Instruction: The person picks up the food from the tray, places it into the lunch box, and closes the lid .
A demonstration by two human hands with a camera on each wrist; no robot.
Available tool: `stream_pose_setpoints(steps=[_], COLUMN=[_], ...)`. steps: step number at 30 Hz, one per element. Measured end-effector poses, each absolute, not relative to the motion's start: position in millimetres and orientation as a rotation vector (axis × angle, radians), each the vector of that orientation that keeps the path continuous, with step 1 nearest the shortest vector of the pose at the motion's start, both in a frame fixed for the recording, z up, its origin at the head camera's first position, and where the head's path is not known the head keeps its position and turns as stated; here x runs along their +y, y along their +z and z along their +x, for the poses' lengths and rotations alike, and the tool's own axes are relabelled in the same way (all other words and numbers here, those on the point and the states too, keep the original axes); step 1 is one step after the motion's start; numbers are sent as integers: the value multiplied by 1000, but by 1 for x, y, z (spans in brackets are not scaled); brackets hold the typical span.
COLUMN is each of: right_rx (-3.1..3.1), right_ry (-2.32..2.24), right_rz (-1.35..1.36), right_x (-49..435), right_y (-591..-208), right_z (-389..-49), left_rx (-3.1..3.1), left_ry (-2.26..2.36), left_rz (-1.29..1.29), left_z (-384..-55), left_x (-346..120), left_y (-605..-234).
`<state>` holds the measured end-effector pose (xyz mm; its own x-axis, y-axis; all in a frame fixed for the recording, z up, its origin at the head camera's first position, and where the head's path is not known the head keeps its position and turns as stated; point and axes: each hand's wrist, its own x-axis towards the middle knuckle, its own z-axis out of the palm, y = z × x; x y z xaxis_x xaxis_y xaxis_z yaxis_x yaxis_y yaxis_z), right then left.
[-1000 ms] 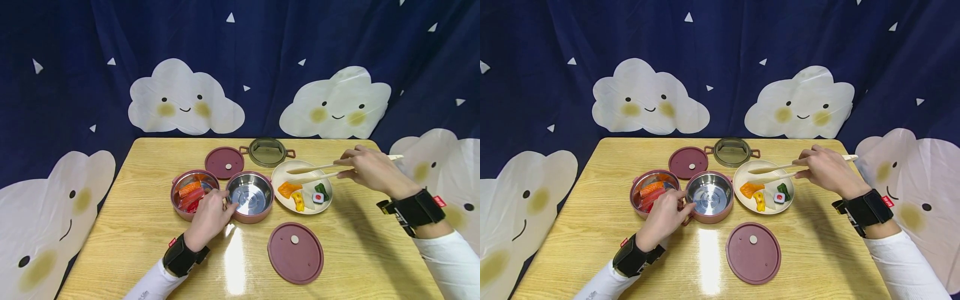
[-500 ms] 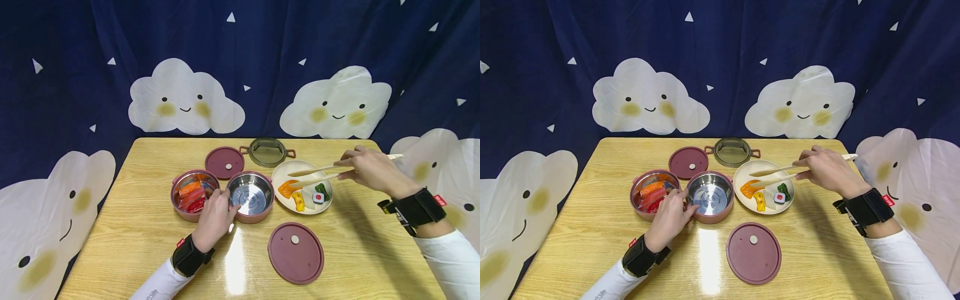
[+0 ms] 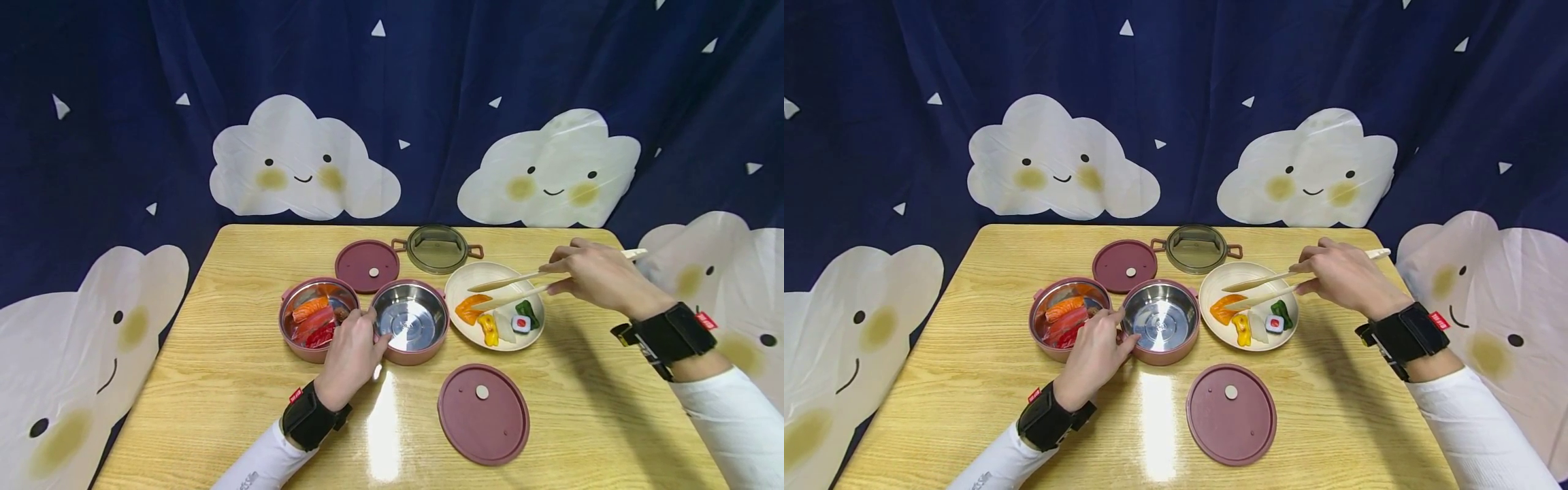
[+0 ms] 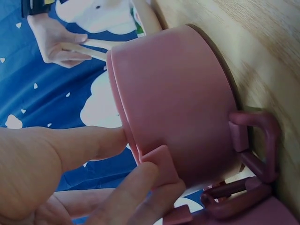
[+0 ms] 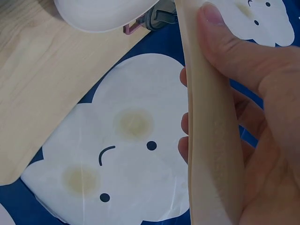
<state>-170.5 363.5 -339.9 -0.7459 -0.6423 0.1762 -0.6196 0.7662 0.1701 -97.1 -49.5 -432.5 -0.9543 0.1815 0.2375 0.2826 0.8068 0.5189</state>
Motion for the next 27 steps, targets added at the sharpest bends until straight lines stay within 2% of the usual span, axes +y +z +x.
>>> stream_pose_setpoints(steps=[27], right_rx=[-2868], right_ry=[-164], right_rz=[1011], right_x=[356], right_y=[-337], right_z=[-190], left_rx=[-2814], left_ry=[-879], left_rz=[-415], left_z=[-101], left_x=[-53], left_y=[-435])
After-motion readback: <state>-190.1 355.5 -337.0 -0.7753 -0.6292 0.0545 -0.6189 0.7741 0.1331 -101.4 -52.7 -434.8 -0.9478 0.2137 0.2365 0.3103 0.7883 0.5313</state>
